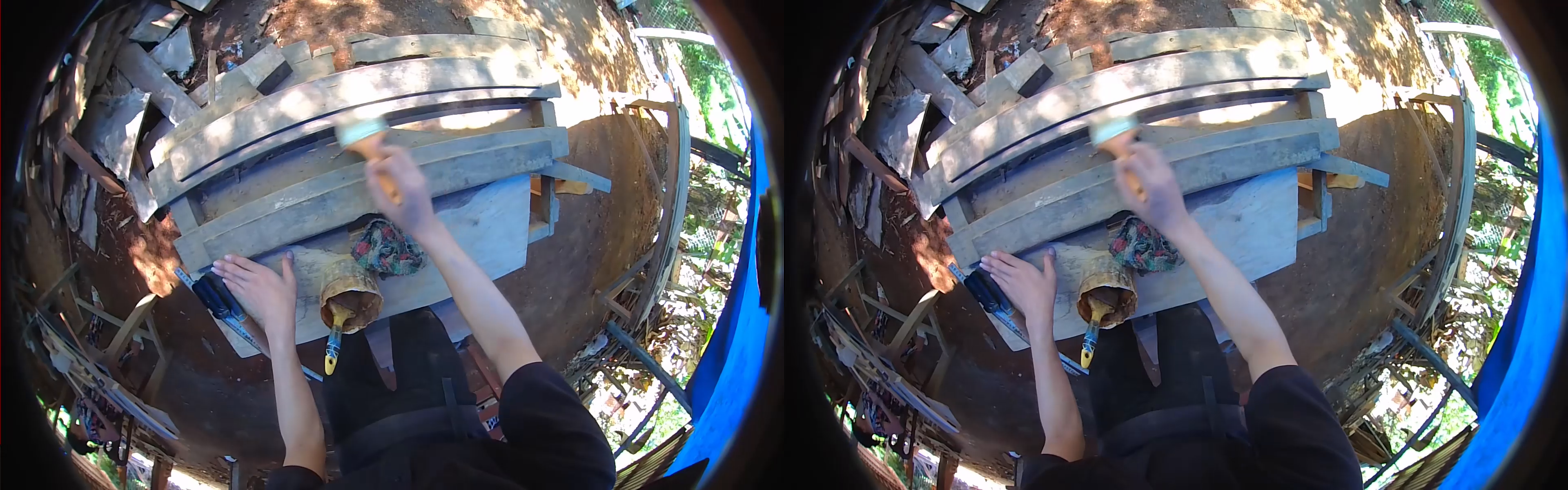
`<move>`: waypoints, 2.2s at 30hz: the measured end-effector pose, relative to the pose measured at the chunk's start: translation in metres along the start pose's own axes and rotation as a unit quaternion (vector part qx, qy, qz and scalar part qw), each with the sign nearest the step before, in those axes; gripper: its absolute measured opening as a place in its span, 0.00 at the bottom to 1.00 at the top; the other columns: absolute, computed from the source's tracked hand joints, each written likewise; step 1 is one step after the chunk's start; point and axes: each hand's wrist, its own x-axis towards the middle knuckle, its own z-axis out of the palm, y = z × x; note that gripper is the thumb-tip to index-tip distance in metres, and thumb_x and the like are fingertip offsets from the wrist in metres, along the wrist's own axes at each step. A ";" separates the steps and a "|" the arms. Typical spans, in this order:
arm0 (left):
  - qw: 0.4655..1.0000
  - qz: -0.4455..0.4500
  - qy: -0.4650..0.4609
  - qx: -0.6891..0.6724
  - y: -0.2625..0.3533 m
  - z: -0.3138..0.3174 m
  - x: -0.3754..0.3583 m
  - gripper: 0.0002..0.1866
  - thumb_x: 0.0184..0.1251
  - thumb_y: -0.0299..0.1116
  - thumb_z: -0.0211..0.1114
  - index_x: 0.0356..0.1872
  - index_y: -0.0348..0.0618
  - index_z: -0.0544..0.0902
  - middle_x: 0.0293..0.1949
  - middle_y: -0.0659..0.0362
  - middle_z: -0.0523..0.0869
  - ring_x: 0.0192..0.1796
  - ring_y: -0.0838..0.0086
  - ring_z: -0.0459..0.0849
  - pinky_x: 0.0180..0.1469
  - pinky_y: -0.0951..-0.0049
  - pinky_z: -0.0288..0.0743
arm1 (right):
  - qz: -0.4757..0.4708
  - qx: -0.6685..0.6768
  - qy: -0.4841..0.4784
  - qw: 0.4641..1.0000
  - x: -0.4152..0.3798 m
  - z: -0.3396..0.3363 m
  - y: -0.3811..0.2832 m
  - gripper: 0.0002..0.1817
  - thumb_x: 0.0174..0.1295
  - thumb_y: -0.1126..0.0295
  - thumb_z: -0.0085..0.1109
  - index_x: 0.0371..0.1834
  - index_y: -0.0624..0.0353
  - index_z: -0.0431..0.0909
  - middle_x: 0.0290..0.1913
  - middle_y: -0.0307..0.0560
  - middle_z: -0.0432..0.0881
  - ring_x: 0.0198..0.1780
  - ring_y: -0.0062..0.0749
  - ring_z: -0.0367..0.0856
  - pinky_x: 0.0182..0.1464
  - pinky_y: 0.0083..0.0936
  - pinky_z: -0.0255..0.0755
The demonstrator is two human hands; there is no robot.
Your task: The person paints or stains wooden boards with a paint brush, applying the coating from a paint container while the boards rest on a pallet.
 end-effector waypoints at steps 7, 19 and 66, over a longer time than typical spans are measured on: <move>0.998 0.004 0.042 -0.039 0.001 -0.002 -0.004 0.61 0.68 0.63 0.65 0.75 0.10 0.50 0.76 0.16 0.52 0.81 0.27 0.51 0.82 0.45 0.51 | -0.095 0.040 -0.086 0.991 -0.011 0.019 -0.024 0.06 0.66 0.78 0.67 0.37 0.62 0.76 0.43 0.55 0.82 0.45 0.51 0.83 0.47 0.40 0.78; 0.970 0.030 0.093 -0.222 -0.015 0.018 -0.008 0.62 0.64 0.56 0.74 0.78 0.16 0.46 0.79 0.22 0.43 0.83 0.29 0.38 0.83 0.39 0.44 | 0.071 0.021 0.050 0.996 -0.011 0.061 -0.043 0.09 0.61 0.78 0.69 0.38 0.61 0.76 0.45 0.54 0.80 0.49 0.50 0.82 0.54 0.40 0.78; 0.945 0.048 0.096 -0.309 -0.025 0.034 -0.013 0.63 0.60 0.52 0.77 0.82 0.25 0.45 0.82 0.29 0.43 0.84 0.33 0.41 0.83 0.40 0.46 | 0.102 -0.408 0.036 0.907 0.051 -0.080 0.064 0.07 0.70 0.71 0.62 0.45 0.62 0.82 0.38 0.53 0.86 0.38 0.44 0.85 0.43 0.36 0.78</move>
